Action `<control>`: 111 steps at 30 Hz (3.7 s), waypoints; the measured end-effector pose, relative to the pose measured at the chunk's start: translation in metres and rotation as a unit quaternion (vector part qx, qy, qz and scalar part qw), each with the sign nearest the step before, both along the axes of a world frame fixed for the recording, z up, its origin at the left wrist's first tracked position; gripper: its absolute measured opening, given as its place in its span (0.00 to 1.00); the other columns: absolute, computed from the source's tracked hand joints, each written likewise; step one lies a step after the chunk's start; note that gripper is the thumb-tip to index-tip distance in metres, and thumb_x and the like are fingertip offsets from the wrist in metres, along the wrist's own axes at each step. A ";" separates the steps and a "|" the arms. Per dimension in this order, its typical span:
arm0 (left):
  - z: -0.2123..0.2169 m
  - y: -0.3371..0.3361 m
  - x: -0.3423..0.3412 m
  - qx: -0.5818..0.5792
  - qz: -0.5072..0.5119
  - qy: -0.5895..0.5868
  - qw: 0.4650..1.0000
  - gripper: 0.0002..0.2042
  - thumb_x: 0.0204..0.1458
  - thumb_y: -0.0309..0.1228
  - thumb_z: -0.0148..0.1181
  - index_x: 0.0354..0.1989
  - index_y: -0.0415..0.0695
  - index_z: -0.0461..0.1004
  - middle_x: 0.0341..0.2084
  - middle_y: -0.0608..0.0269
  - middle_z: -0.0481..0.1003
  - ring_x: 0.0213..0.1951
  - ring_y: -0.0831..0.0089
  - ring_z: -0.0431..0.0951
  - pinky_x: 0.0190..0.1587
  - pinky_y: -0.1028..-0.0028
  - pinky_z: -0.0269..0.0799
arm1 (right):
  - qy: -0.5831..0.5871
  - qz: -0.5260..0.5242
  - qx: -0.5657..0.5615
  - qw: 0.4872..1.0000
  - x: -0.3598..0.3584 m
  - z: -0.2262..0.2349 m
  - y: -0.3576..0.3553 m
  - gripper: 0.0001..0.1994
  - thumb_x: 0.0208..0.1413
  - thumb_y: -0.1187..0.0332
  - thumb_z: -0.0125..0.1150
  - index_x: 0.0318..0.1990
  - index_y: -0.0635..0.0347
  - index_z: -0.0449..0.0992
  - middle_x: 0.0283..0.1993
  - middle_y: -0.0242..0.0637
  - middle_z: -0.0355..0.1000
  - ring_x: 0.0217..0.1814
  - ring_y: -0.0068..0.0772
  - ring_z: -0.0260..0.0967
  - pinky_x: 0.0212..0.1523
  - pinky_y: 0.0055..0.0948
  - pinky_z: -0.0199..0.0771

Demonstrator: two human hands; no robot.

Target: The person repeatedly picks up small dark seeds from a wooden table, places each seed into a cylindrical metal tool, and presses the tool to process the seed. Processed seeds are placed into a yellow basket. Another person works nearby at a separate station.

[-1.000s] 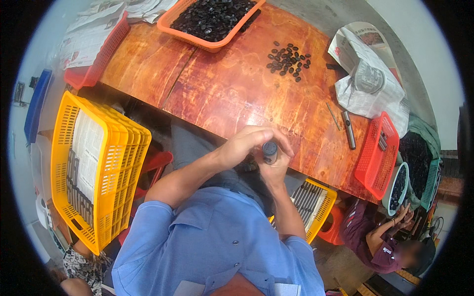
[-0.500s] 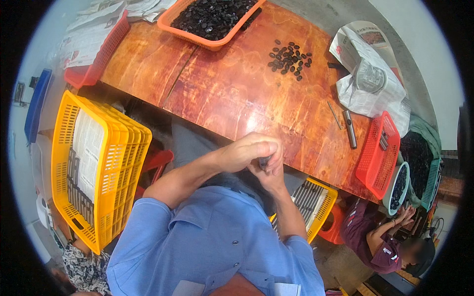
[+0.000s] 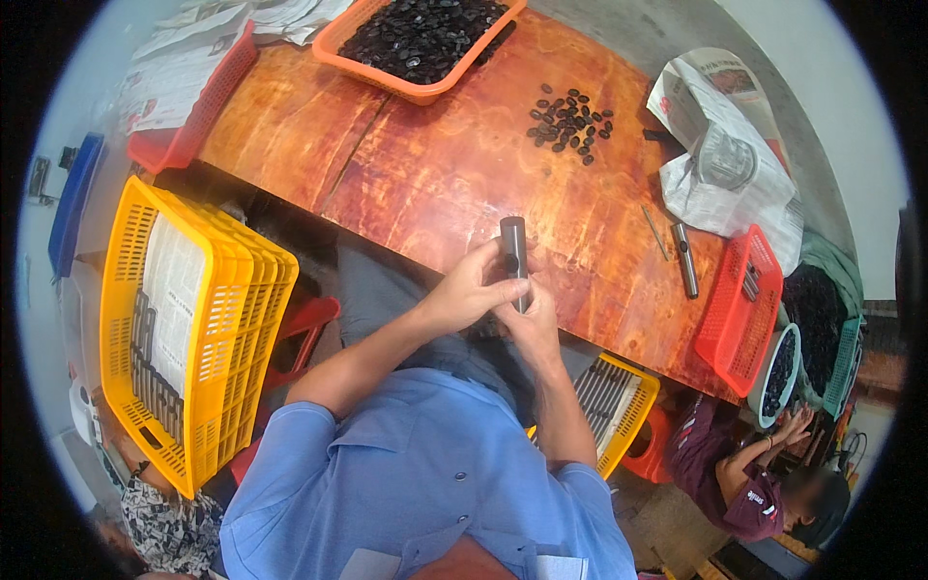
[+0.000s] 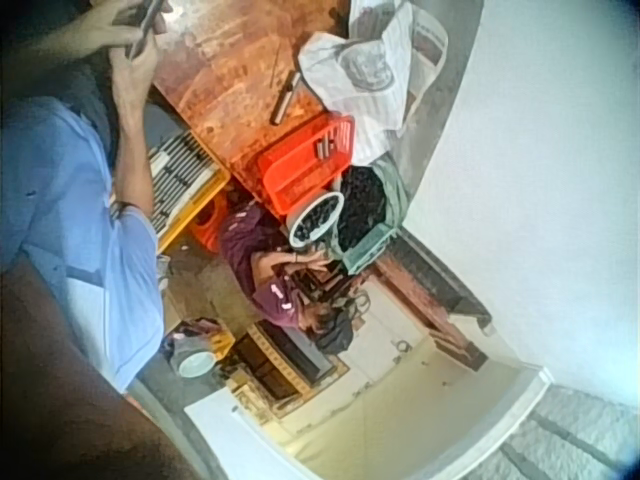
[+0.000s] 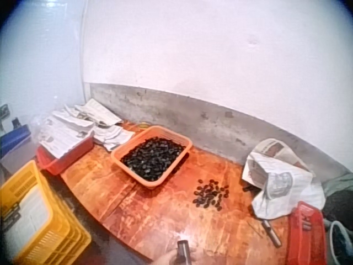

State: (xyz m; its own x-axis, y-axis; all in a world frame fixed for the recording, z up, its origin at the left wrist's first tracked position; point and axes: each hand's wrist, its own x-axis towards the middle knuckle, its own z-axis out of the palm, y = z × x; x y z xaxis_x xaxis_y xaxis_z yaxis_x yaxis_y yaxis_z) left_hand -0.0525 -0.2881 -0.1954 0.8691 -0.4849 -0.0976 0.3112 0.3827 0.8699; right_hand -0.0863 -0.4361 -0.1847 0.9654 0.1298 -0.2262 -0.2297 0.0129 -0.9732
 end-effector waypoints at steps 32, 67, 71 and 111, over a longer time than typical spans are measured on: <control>0.174 0.358 -0.141 0.589 0.598 -0.111 0.533 0.24 0.61 0.30 0.58 0.66 0.38 0.65 0.49 0.51 0.78 0.52 0.60 0.80 0.59 0.59 0.73 | -0.246 -0.019 -0.318 0.915 0.027 -0.034 -0.015 0.10 0.66 0.72 0.62 0.50 0.70 0.78 0.46 0.45 0.78 0.48 0.39 0.78 0.50 0.34 0.79; -0.047 0.618 -0.257 0.844 0.402 0.106 0.338 0.19 0.62 0.36 0.58 0.60 0.43 0.73 0.58 0.50 0.74 0.61 0.54 0.74 0.60 0.57 0.73 | -0.242 -0.050 -0.427 0.870 0.049 -0.045 -0.014 0.15 0.64 0.60 0.66 0.44 0.67 0.83 0.40 0.48 0.80 0.42 0.46 0.76 0.48 0.40 0.78; -0.038 0.594 -0.255 0.884 0.343 0.073 0.308 0.24 0.61 0.40 0.60 0.62 0.40 0.69 0.61 0.52 0.70 0.64 0.57 0.70 0.62 0.59 0.70 | -0.270 -0.057 -0.419 0.865 0.048 -0.042 -0.011 0.16 0.61 0.59 0.70 0.40 0.68 0.84 0.36 0.49 0.81 0.38 0.48 0.77 0.44 0.42 0.79; -0.022 0.571 -0.198 0.922 0.103 0.178 0.327 0.35 0.72 0.53 0.35 0.77 0.40 0.50 0.78 0.54 0.49 0.80 0.64 0.43 0.80 0.55 0.38 | -0.259 -0.060 -0.437 0.859 0.047 -0.044 -0.013 0.14 0.61 0.62 0.68 0.42 0.66 0.85 0.39 0.49 0.82 0.42 0.49 0.78 0.47 0.42 0.79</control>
